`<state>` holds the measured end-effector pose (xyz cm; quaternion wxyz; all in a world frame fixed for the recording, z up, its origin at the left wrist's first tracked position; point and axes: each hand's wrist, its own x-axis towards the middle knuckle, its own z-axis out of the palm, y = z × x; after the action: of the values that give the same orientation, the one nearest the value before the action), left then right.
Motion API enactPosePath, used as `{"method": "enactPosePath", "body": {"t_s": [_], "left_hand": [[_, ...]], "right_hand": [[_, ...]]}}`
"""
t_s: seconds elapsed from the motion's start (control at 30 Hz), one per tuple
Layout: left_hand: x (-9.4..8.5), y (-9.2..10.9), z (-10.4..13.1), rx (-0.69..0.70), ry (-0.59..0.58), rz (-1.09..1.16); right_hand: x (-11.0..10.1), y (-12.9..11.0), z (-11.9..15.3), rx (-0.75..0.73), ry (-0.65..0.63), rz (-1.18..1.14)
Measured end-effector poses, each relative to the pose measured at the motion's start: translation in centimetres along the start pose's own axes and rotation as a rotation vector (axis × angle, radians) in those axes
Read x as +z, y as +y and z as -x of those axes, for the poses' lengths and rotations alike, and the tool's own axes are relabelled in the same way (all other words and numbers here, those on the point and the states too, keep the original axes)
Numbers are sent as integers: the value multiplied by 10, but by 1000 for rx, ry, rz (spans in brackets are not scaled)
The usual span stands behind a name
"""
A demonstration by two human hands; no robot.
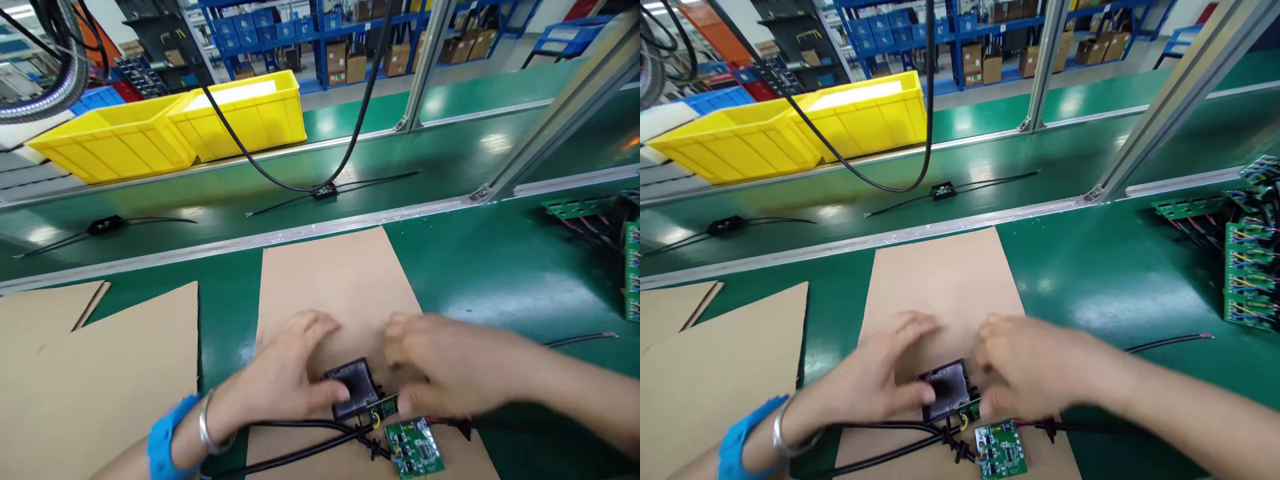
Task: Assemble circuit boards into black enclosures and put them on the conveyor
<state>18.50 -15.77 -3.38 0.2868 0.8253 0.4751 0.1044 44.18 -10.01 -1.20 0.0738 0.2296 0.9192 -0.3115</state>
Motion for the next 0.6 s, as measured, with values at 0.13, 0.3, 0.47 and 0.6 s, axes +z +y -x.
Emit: {"method": "enactPosePath", "body": {"t_s": [0.13,0.3,0.47,0.6], "left_hand": [[25,39,23,29,53,197],[24,55,18,-125,103,176],[22,55,17,-298,147,56],[26,53,22,-315,147,171]], "right_hand": [[36,-18,20,15,117,-77],[12,-17,14,72,307,-296],[31,-48,-9,108,472,33],[55,-79,-27,92,389,471]]}}
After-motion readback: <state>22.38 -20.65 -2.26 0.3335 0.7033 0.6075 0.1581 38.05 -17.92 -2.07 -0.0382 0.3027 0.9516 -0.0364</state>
